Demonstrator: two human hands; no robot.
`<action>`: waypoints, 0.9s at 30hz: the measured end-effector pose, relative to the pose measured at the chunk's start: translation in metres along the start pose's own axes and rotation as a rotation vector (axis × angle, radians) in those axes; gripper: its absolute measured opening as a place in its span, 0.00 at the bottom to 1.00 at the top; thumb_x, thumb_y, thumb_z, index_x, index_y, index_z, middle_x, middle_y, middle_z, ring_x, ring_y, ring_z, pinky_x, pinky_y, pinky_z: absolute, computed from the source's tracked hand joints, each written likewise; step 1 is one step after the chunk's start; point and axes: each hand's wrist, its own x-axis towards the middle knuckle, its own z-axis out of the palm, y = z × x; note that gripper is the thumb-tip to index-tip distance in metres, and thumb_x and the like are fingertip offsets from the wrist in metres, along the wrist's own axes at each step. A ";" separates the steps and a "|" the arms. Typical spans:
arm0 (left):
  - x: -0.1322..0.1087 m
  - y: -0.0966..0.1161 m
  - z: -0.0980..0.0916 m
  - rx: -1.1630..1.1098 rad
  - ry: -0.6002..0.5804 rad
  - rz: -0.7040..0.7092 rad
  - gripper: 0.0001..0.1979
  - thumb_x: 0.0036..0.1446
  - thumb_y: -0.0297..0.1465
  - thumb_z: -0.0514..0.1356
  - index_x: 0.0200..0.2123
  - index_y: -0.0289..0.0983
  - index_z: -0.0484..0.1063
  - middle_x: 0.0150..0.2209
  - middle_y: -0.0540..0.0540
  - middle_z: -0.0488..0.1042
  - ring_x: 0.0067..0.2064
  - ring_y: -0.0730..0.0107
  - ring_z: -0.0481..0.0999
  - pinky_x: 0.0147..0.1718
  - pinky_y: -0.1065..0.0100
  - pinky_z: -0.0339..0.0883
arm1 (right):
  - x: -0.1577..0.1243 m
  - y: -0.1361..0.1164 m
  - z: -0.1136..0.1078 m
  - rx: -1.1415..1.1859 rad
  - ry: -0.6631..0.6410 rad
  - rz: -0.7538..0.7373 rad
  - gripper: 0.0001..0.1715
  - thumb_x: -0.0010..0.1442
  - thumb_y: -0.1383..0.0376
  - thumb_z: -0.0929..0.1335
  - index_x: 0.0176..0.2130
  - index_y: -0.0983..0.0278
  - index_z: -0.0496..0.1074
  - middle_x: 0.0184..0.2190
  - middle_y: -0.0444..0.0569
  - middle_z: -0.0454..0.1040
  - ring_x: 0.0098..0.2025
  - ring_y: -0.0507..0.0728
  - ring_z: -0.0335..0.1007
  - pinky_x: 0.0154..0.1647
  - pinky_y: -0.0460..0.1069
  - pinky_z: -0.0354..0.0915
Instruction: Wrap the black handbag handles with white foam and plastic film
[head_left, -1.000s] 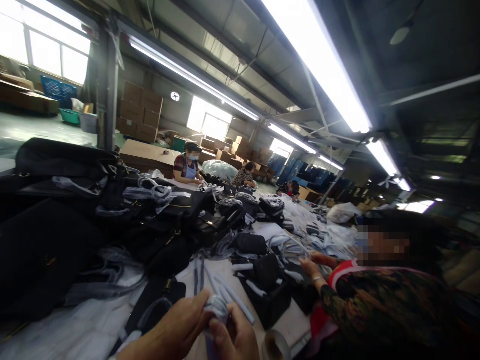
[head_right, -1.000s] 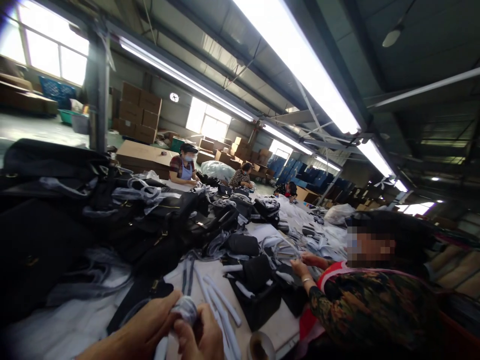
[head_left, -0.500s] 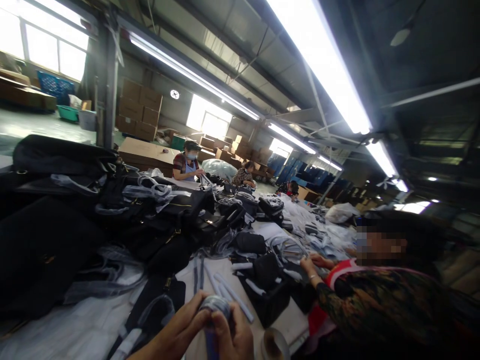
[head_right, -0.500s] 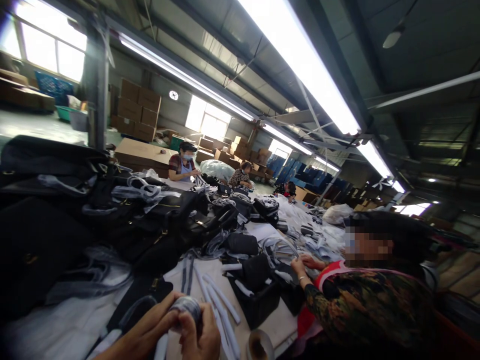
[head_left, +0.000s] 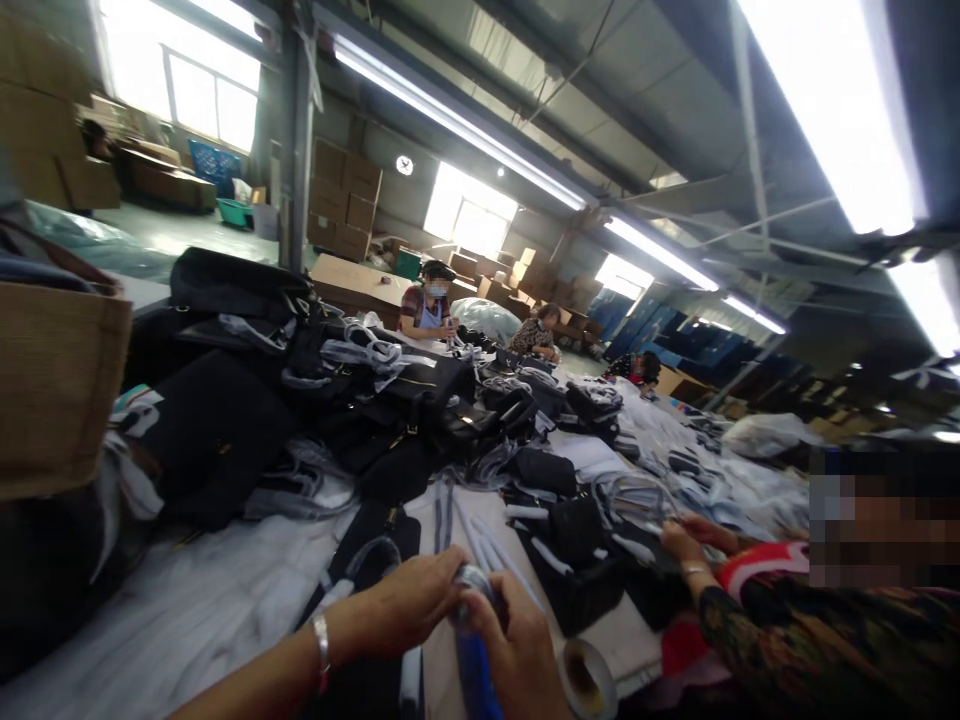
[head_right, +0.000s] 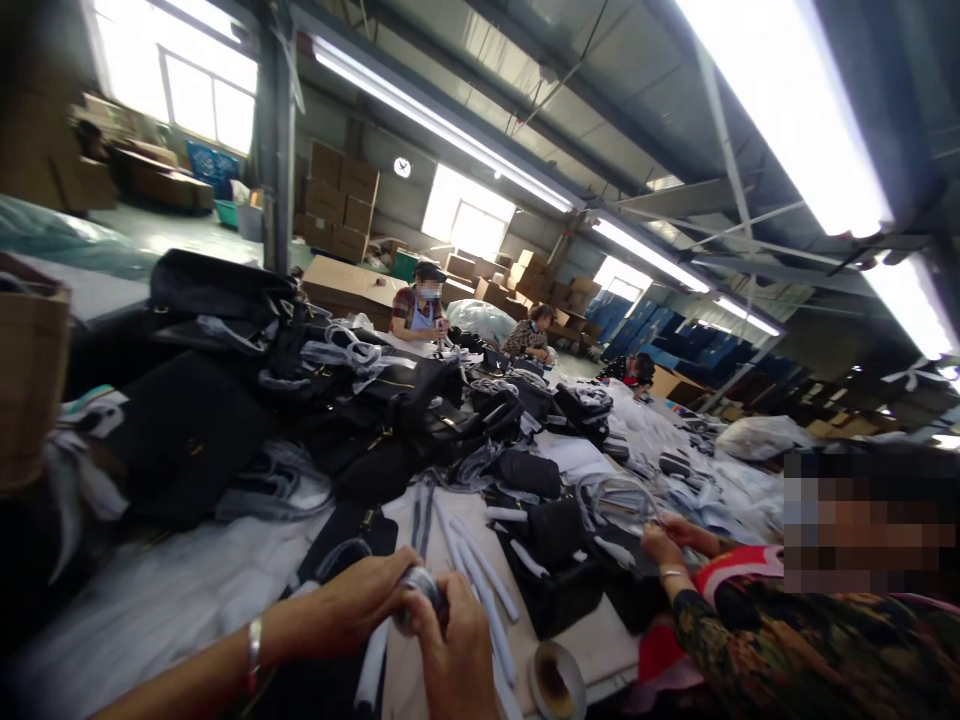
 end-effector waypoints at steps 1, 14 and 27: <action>-0.001 -0.002 0.002 -0.094 0.011 -0.017 0.12 0.70 0.37 0.44 0.44 0.38 0.62 0.38 0.46 0.74 0.37 0.67 0.73 0.38 0.68 0.66 | -0.001 0.002 0.005 0.046 0.035 0.019 0.19 0.63 0.51 0.65 0.32 0.62 0.71 0.28 0.45 0.74 0.32 0.55 0.71 0.34 0.47 0.62; -0.005 -0.022 0.014 -0.045 0.006 -0.038 0.16 0.69 0.40 0.42 0.41 0.39 0.64 0.37 0.45 0.73 0.36 0.68 0.71 0.37 0.70 0.65 | 0.003 0.000 0.017 0.002 0.101 0.024 0.11 0.58 0.57 0.70 0.40 0.60 0.75 0.35 0.46 0.79 0.38 0.58 0.75 0.40 0.47 0.64; -0.004 -0.001 -0.001 -0.165 0.106 0.048 0.20 0.66 0.45 0.44 0.51 0.45 0.68 0.41 0.46 0.77 0.42 0.64 0.74 0.44 0.70 0.70 | 0.002 0.034 0.049 0.068 0.385 0.011 0.16 0.59 0.51 0.67 0.37 0.60 0.75 0.30 0.47 0.78 0.33 0.58 0.75 0.35 0.47 0.68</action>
